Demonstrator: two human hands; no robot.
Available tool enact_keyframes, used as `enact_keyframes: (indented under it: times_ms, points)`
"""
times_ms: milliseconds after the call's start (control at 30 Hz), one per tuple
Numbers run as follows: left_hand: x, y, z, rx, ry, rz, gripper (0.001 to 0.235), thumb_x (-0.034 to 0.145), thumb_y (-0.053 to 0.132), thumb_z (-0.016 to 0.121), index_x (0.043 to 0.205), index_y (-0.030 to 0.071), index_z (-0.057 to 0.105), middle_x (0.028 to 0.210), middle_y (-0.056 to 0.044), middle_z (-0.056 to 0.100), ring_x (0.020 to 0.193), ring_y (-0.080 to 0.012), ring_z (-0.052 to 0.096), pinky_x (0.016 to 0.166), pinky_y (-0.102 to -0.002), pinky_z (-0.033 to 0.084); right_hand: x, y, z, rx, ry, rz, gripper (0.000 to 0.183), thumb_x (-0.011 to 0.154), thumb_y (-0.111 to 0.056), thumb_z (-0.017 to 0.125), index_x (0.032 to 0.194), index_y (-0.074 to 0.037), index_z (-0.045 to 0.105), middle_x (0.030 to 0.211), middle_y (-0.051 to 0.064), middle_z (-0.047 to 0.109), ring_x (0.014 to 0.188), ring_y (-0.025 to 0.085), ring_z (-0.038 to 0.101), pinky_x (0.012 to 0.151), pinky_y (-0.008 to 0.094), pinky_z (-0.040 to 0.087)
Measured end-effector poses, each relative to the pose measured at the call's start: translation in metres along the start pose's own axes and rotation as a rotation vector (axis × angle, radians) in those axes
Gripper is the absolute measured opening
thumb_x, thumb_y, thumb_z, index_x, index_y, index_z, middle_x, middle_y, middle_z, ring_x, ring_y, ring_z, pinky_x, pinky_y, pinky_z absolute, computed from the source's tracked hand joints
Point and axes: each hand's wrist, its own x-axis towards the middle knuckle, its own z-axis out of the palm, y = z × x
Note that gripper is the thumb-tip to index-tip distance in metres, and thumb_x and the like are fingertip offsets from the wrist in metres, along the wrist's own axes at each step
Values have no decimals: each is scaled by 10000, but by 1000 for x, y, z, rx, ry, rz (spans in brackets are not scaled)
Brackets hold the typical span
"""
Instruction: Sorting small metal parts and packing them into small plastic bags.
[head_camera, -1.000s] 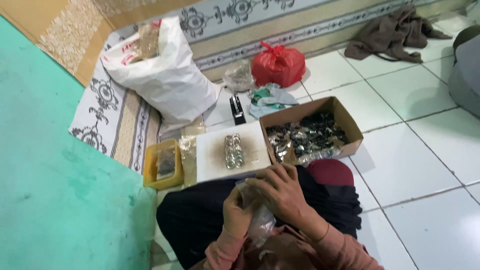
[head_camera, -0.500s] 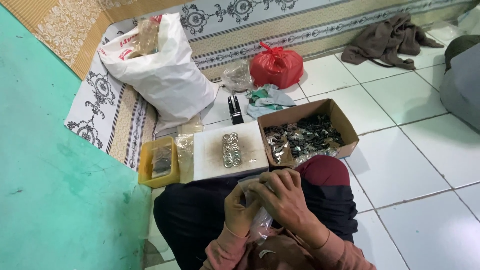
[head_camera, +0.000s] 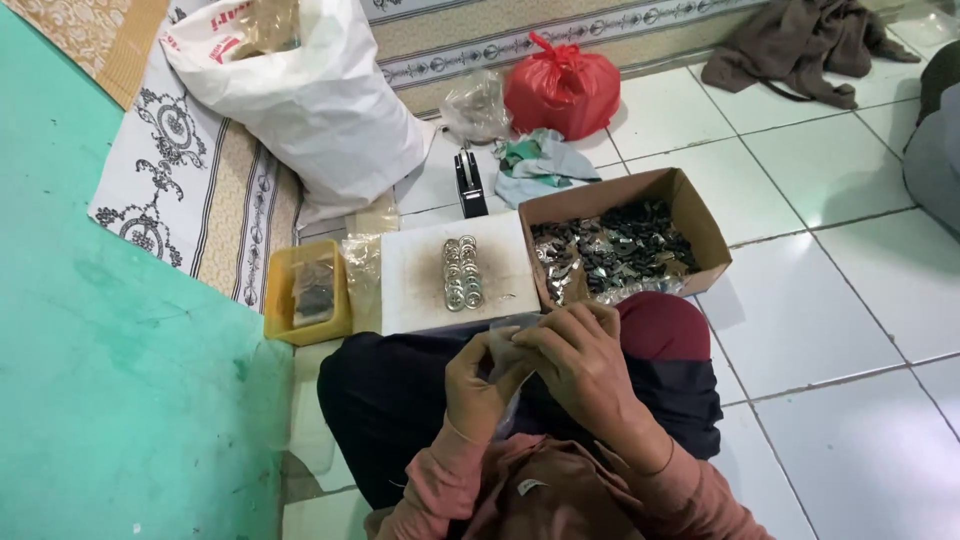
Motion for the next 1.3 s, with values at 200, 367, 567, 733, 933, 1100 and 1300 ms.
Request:
enact_keyframes:
  times_ms: [200,367,567,733,933,1100,1300]
  points:
    - [15,-18,-7,62,-51,14,370,792,142,849,1112,8,721,960,-82,775,804,-154,686,755,-261,563,14,13,9,37,-30,20,214,802,-154,822,952,-143,670,932,-63,724,959,151,682,970,385,376]
    - [34,-65,-16,162,-49,-106,352,771,243,893,1061,89,765,879,-72,790,799,-193,723,719,-297,577,16,52,40,71,-34,51,154,844,-139,760,969,-164,675,836,-37,704,757,169,663,861,338,429]
    - [46,-126,-22,216,-150,-319,296,764,305,917,987,161,785,869,-83,789,890,-277,764,780,-386,582,4,86,89,88,-41,137,85,908,-196,743,988,-195,717,810,-29,750,793,182,729,863,348,452]
    - [48,-163,-23,190,-225,-386,279,769,232,916,965,87,782,876,-129,794,947,-328,764,791,-437,581,5,108,105,103,-131,261,108,904,-251,749,1009,-229,740,829,-46,775,840,171,746,870,343,453]
    - [47,-199,-26,83,-238,-552,110,862,183,854,951,130,817,865,-95,806,910,-267,771,801,-392,584,28,156,99,83,-139,524,124,969,-227,703,1059,-145,724,786,83,764,829,349,717,814,468,499]
    - [56,-217,-36,24,-25,-672,203,819,97,851,1013,126,803,894,-76,802,888,-172,741,869,-385,599,42,174,97,395,19,711,79,1033,-127,649,1074,-107,714,689,61,722,498,173,618,555,297,506]
    - [62,-224,-53,-186,218,-622,117,984,161,730,949,52,705,764,-119,760,745,-192,728,792,-385,612,22,192,104,454,51,789,101,1057,-97,609,1083,-65,702,662,88,690,462,169,601,493,291,500]
